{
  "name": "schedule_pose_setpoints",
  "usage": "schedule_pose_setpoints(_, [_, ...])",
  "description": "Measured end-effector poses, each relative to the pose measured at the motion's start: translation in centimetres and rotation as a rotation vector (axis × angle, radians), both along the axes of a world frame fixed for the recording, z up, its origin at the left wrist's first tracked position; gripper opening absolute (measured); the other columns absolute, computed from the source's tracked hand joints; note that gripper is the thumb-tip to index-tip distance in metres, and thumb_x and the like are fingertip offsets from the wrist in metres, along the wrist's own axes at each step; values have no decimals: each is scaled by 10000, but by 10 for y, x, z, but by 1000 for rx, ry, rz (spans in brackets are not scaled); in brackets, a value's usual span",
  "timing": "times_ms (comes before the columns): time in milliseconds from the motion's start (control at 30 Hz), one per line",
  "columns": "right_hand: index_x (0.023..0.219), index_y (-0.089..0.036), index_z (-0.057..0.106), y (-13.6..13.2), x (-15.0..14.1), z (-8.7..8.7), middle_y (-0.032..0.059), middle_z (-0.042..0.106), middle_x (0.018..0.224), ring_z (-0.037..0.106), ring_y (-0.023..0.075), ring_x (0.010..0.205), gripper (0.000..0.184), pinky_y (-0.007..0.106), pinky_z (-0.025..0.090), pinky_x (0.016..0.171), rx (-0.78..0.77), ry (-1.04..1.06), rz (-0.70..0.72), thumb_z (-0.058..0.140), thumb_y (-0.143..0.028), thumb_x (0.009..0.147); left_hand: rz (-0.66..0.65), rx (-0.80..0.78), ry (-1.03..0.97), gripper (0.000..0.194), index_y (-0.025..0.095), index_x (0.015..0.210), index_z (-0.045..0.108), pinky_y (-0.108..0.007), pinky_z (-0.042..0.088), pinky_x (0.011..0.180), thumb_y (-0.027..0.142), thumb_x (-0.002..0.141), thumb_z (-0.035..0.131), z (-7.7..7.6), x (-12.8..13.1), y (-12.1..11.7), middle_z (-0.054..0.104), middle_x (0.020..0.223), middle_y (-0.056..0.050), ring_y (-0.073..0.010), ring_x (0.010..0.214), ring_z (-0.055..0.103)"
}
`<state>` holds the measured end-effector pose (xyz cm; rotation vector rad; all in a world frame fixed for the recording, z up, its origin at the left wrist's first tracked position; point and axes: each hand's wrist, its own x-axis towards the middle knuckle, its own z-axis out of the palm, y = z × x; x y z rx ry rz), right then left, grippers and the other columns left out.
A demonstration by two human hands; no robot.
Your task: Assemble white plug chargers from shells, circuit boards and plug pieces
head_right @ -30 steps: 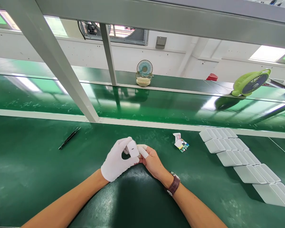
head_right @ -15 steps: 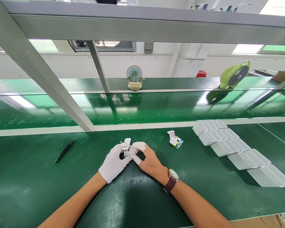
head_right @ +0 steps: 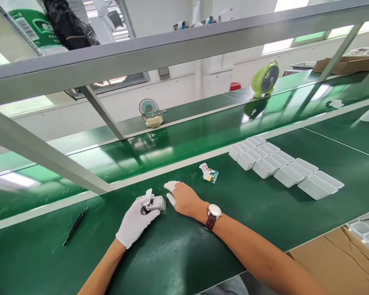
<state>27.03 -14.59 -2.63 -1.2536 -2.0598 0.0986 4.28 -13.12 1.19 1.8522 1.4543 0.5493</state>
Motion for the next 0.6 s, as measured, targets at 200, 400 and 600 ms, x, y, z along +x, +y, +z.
schedule_pose_setpoints(200, [1214,-99,642,0,-1,-1,175,638,1254,549,308,1171,326,468,455,1012,-41,-355,85,577,-161,900,-53,-10,142,421,250,1178,712,-383,515,930,452,810,680,14,-3,4,749,1122,-37,-276,1028,692])
schedule_pose_setpoints(400, [1063,-126,663,-2,1,5,162,647,1139,534,291,1088,180,435,447,913,3,-341,73,547,-196,945,131,117,158,554,204,1143,730,-434,489,991,620,781,675,25,-10,62,756,1121,-69,-324,1066,676])
schedule_pose_setpoints(600, [1034,-125,646,-2,0,6,133,645,1072,522,275,1014,168,413,430,863,54,-336,52,542,-224,948,304,267,128,545,167,958,705,-417,547,879,656,735,610,44,-11,145,745,947,-109,-309,1009,674])
